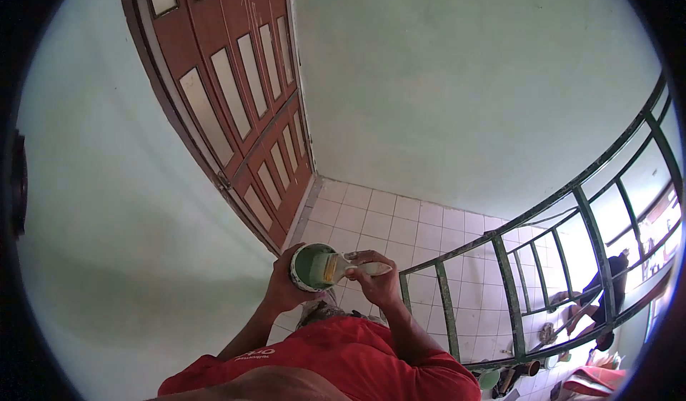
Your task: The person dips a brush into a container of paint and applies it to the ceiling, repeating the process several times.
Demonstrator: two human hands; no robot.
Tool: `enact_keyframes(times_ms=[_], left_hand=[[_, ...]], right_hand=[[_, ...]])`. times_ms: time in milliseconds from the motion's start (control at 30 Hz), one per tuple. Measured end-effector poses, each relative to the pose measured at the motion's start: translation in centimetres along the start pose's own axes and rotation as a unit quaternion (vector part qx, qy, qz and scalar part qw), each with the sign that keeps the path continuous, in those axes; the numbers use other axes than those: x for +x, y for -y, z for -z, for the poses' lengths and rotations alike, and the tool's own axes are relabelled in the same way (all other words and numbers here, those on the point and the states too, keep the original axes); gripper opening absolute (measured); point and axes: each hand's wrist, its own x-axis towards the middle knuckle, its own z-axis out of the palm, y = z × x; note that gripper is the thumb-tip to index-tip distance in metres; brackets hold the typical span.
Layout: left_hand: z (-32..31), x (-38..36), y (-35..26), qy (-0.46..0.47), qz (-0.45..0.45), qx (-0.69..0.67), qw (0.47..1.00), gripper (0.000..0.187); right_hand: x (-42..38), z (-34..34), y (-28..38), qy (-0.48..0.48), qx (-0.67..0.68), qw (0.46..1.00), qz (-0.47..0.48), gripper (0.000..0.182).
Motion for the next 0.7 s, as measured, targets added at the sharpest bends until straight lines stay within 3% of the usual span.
enact_keyframes(times_ms=[67,133,167,267,333,367,400,433,533,667,700], left_hand=[[-0.1,0.9,-0.1,-0.008,-0.014,0.004,1.0,0.11],[-0.2,1.9,0.0,-0.008,-0.017,-0.022,1.0,0.109],[-0.2,2.6,0.2,-0.009,-0.02,-0.045,0.999,0.107],[0.2,4.9,0.4,-0.023,-0.026,-0.065,0.997,0.107],[0.2,6.9,1.0,-0.017,-0.014,-0.097,0.995,0.108],[0.4,7.9,1.6,-0.012,-0.002,-0.129,0.992,0.108],[1.0,9.1,3.0,0.054,-0.003,-0.098,0.994,0.117],[1.3,10.4,2.9,0.026,-0.018,-0.078,0.996,0.112],[1.9,15.0,2.9,0.009,-0.029,-0.094,0.995,0.108],[3.5,21.5,2.6,0.021,-0.041,-0.114,0.992,0.108],[3.9,23.0,2.7,0.026,-0.037,-0.122,0.991,0.109]], right_hand=[[0.9,0.3,-0.2,0.008,-0.013,1.0,-0.004,0.017],[1.9,0.5,-1.6,0.007,-0.011,0.996,0.09,0.022],[2.4,0.6,-1.8,0.004,-0.012,0.996,0.09,0.022],[4.5,0.3,-2.0,-0.003,0.065,0.997,0.041,0.028],[6.1,-0.1,-2.5,-0.061,0.23,0.97,-0.04,0.027],[7.0,-0.3,-2.6,-0.065,0.232,0.969,-0.051,0.027],[8.2,-0.5,-2.8,-0.118,0.275,0.951,-0.073,0.025],[9.3,-0.8,-3.0,-0.172,0.317,0.928,-0.099,0.024],[13.5,-1.2,-3.9,-0.228,0.315,0.912,-0.129,0.019],[19.8,-1.1,-4.5,-0.221,0.057,0.972,-0.054,0.017],[21.5,-1.1,-4.0,-0.224,0.052,0.972,-0.056,0.017]])
